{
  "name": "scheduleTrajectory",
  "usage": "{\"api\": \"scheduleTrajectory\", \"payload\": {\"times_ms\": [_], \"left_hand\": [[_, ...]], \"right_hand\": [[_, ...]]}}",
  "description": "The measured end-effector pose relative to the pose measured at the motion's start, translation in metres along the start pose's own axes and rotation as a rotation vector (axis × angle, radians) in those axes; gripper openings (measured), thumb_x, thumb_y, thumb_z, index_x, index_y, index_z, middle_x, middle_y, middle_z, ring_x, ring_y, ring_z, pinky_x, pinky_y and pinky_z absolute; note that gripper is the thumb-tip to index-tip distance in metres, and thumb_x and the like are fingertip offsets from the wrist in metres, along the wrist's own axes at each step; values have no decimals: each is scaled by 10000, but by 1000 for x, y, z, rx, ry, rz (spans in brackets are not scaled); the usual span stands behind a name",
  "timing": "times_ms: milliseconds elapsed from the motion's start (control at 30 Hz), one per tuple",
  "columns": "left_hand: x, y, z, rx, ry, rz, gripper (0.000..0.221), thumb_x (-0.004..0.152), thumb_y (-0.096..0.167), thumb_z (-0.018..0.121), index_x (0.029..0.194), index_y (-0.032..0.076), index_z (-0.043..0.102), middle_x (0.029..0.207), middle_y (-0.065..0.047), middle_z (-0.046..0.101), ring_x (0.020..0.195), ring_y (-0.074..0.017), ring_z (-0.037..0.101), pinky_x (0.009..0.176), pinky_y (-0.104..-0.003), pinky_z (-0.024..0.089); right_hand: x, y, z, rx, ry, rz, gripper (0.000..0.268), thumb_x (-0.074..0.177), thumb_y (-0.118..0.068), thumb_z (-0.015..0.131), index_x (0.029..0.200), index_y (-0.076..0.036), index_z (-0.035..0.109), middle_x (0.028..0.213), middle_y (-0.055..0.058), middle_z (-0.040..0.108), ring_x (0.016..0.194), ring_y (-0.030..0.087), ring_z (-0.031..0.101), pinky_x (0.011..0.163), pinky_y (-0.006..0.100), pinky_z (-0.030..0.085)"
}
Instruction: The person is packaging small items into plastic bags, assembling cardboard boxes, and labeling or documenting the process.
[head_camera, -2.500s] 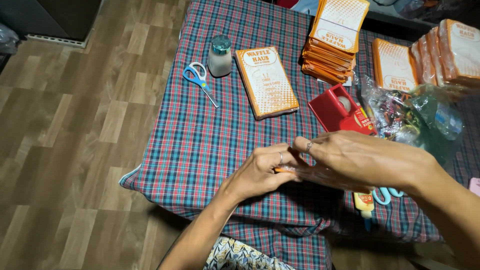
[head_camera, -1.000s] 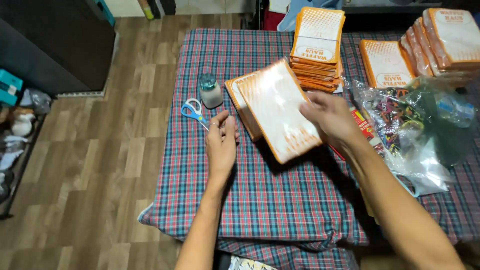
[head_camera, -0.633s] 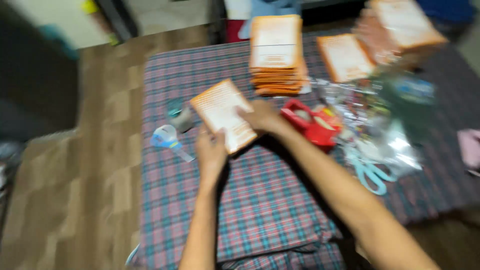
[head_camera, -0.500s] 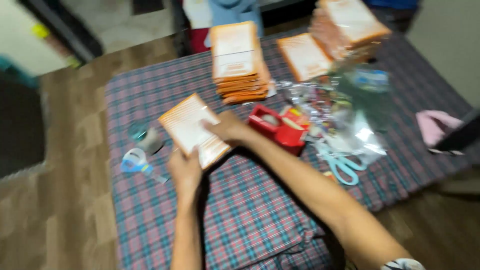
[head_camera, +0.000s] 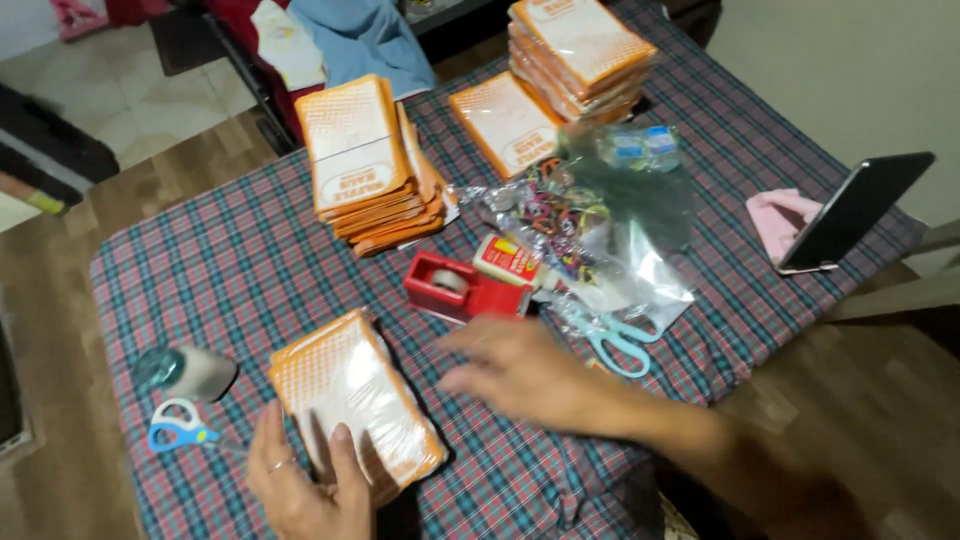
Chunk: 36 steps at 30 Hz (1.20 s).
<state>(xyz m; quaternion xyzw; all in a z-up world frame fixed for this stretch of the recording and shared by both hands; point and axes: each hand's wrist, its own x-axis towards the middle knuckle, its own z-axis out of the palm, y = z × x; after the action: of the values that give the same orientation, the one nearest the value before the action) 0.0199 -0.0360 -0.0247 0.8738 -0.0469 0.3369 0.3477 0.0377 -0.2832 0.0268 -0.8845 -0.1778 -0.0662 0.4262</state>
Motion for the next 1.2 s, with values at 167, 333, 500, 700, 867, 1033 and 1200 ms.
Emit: {"api": "scheduleTrajectory", "payload": {"times_ms": [167,333,500,700,867,1033,1200], "left_hand": [[30,80,19,-270,-113,113,418,937,51,707,1326,-65,608,1342,-259,595,1285,-381,603,1140,-432,477],[33,128,81,-425,-350,380,291,969,83,659,1255,35,646,1312,-219,616,1169,-360,620,1034,-454,472],[23,168,147,-183,-797,703,552,843,115,747,1340,-32,558,1433,-274,512,1266,-457,489,952,-582,458],[28,195,198,106,-808,744,975,619,229,952,1450,40,479,1364,-270,525,1261,-481,512,853,-546,482],[51,180,238,-177,-674,656,229,772,74,747,996,84,704,859,-119,664,827,-337,699,671,-438,562],[92,218,229,-455,-605,539,209,795,10,662,990,81,681,828,-125,651,844,-371,704,731,-458,574],[117,254,248,-612,-463,518,169,874,146,650,1038,119,674,867,-84,664,918,-333,710,809,-458,584]], "right_hand": [[-40,83,-98,-413,524,-35,63,929,-74,710,988,-84,732,1094,138,599,1034,308,553,916,436,487],[-76,176,-138,-780,312,268,198,840,-257,790,1017,-173,819,1591,294,352,1475,551,261,1177,698,280],[-92,188,-170,-611,557,191,361,908,125,664,1248,231,608,1403,280,575,1247,416,610,1124,429,486],[-108,131,-157,-894,590,84,457,828,-179,848,1263,-114,722,1352,233,524,1207,432,593,959,471,522],[-107,110,-118,-551,647,-136,135,909,-29,713,1012,-82,783,1034,80,722,899,248,706,825,350,589],[-87,127,-127,-546,317,-184,468,881,-197,762,1223,98,641,1213,310,633,1125,462,642,959,514,532],[-84,251,-121,-766,417,-257,67,729,-16,643,780,8,679,961,223,705,958,406,701,773,474,543]]}}
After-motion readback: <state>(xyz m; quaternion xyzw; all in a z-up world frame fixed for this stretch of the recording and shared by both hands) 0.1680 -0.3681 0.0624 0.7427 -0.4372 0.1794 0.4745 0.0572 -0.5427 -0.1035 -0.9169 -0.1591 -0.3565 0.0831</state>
